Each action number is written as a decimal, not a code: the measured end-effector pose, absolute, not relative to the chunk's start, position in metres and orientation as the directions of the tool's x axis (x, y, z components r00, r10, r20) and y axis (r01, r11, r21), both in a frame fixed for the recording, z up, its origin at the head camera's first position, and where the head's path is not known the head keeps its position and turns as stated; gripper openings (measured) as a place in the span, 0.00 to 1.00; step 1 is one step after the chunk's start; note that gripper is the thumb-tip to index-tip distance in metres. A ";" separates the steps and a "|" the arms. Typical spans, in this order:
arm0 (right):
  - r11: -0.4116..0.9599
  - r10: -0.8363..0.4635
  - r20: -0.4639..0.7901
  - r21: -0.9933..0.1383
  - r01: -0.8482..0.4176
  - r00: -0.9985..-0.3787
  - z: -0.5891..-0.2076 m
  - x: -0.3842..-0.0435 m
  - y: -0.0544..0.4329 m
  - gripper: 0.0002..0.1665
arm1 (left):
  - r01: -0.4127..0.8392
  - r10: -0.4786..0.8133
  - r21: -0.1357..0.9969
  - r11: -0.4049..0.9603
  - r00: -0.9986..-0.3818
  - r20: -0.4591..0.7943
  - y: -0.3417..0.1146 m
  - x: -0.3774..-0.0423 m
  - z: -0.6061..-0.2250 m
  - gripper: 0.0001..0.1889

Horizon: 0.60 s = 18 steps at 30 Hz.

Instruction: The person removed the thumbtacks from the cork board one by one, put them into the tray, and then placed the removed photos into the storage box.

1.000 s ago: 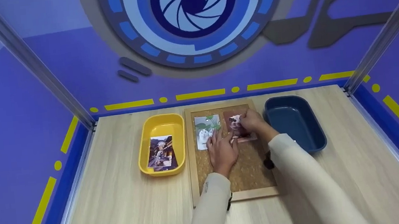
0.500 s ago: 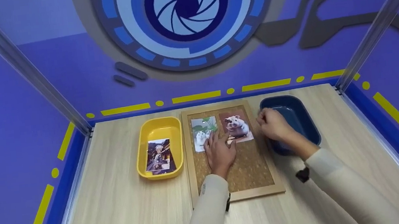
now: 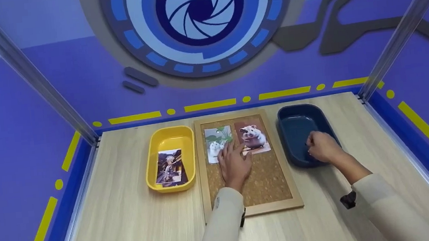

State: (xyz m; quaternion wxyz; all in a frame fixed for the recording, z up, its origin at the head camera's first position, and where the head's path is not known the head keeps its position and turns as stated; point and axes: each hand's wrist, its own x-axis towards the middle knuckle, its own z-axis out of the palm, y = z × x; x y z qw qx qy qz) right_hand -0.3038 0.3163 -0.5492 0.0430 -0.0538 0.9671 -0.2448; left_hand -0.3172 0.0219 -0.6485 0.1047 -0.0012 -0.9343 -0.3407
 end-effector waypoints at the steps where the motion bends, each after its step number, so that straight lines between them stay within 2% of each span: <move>1: 0.881 -0.123 -0.066 -0.466 -0.079 -0.990 -0.552 -0.304 0.318 0.04 | 0.074 -0.070 0.636 0.768 -0.978 0.198 0.022 -0.317 -0.649 0.22; 4: 0.907 -0.119 -0.083 -0.413 -0.075 -0.989 -0.559 -0.305 0.323 0.04 | 0.070 -0.075 0.641 0.765 -0.978 0.196 0.022 -0.317 -0.651 0.21; 10: 0.951 -0.130 -0.160 -0.300 -0.078 -0.979 -0.564 -0.304 0.330 0.17 | 0.059 -0.075 0.646 0.761 -0.981 0.177 0.024 -0.317 -0.652 0.21; 18: 0.952 -0.133 -0.187 -0.298 -0.073 -0.973 -0.565 -0.309 0.330 0.15 | 0.049 -0.076 0.617 0.785 -0.982 0.174 0.022 -0.319 -0.650 0.21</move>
